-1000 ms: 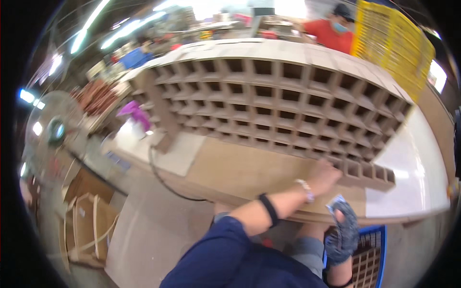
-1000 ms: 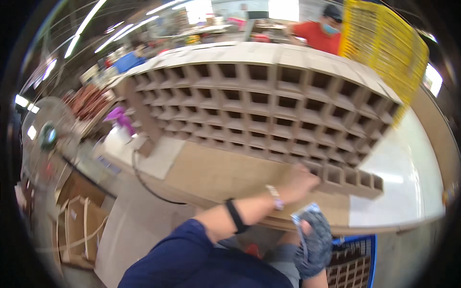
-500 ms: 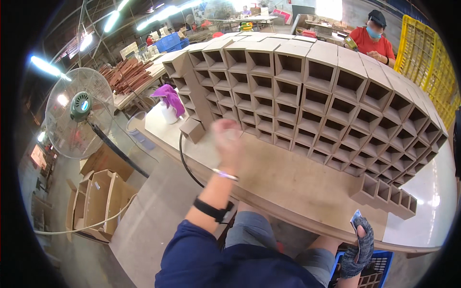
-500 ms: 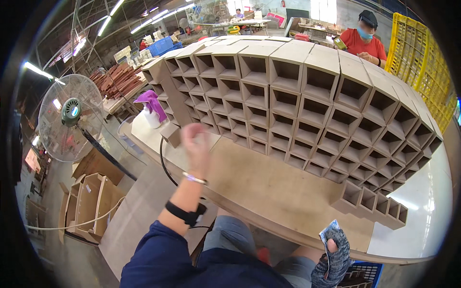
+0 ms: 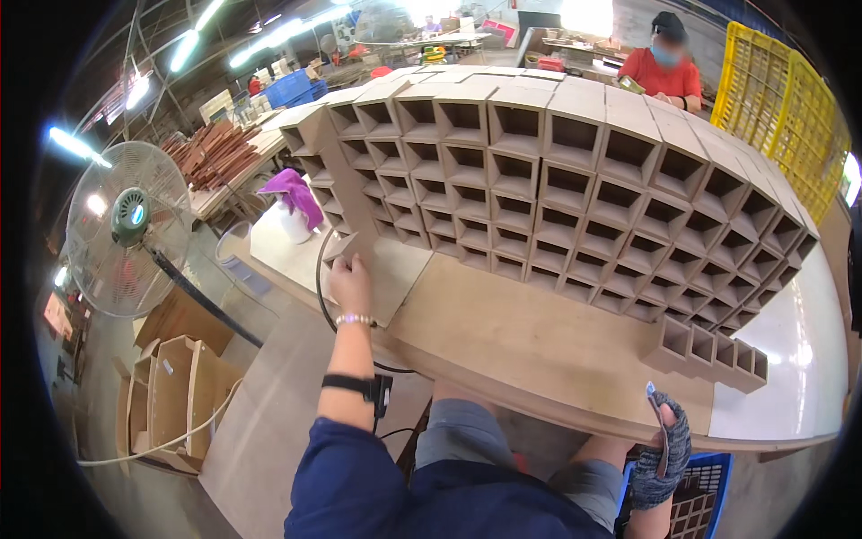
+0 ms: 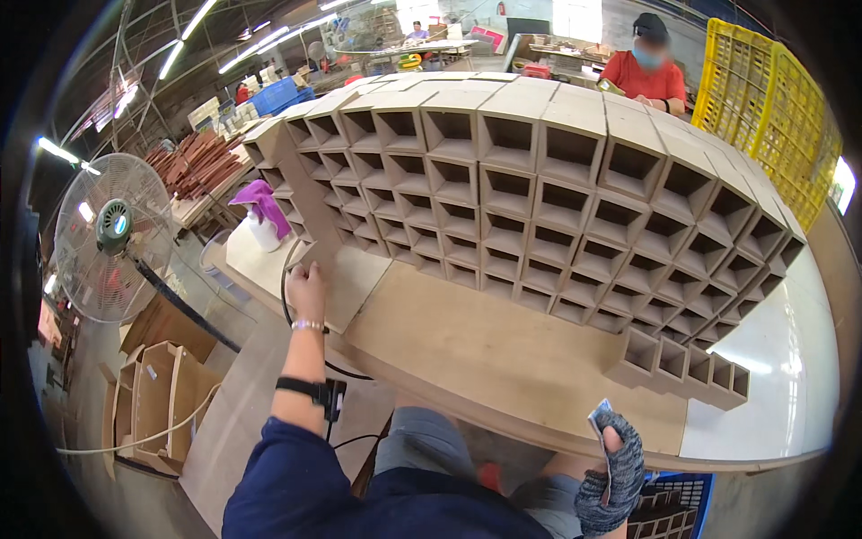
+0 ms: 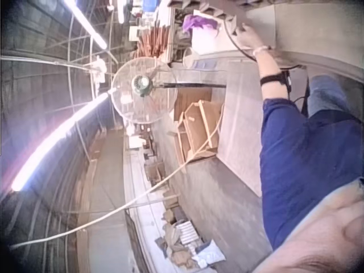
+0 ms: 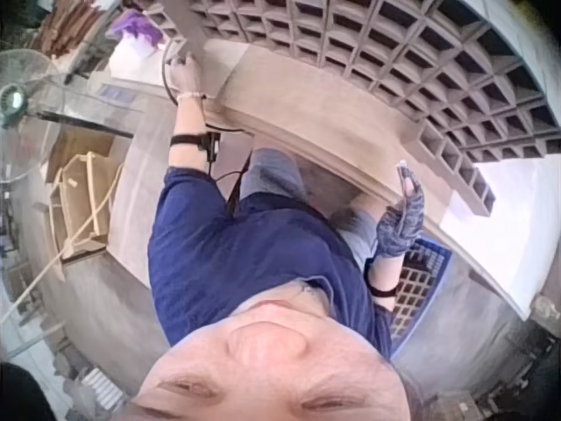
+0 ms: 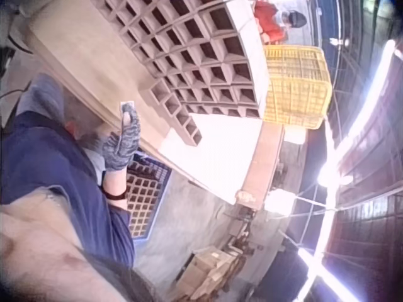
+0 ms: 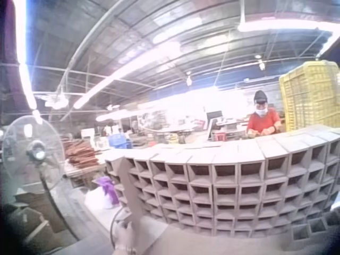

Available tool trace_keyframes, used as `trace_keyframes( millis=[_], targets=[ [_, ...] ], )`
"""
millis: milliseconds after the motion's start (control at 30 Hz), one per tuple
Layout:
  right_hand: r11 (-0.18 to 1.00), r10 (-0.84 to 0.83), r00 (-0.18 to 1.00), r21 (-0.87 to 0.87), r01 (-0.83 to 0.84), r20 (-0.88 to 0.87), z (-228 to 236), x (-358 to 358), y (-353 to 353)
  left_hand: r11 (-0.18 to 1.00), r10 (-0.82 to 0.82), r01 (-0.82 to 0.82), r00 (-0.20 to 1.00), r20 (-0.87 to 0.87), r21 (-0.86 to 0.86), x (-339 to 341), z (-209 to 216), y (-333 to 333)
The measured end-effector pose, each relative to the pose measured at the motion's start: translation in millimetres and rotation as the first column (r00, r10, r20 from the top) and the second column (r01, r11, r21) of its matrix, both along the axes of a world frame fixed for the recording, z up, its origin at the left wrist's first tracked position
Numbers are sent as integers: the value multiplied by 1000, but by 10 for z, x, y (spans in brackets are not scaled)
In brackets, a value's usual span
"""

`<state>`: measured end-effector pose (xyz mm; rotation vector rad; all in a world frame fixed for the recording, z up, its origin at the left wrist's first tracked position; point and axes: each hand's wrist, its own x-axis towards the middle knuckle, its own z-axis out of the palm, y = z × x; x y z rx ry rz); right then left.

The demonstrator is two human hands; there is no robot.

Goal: Manually sanding the edges of small wooden cube blocks using a piece of sandpaper.

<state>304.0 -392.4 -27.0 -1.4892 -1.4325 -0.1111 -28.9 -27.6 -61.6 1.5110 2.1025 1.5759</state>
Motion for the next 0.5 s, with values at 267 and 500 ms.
trace_keyframes(
  millis=[267, 500],
  targets=[
    [984, 172, 711, 157, -87, -682, -157, 145, 413, 630, -776, 728, 573, 264, 271, 1193, 112, -1560],
    [988, 155, 912, -79, -135, 380, 158, -261, 624, 187, -962, 951, 227, -150, 245, 1891, 66, -2279]
  ],
)
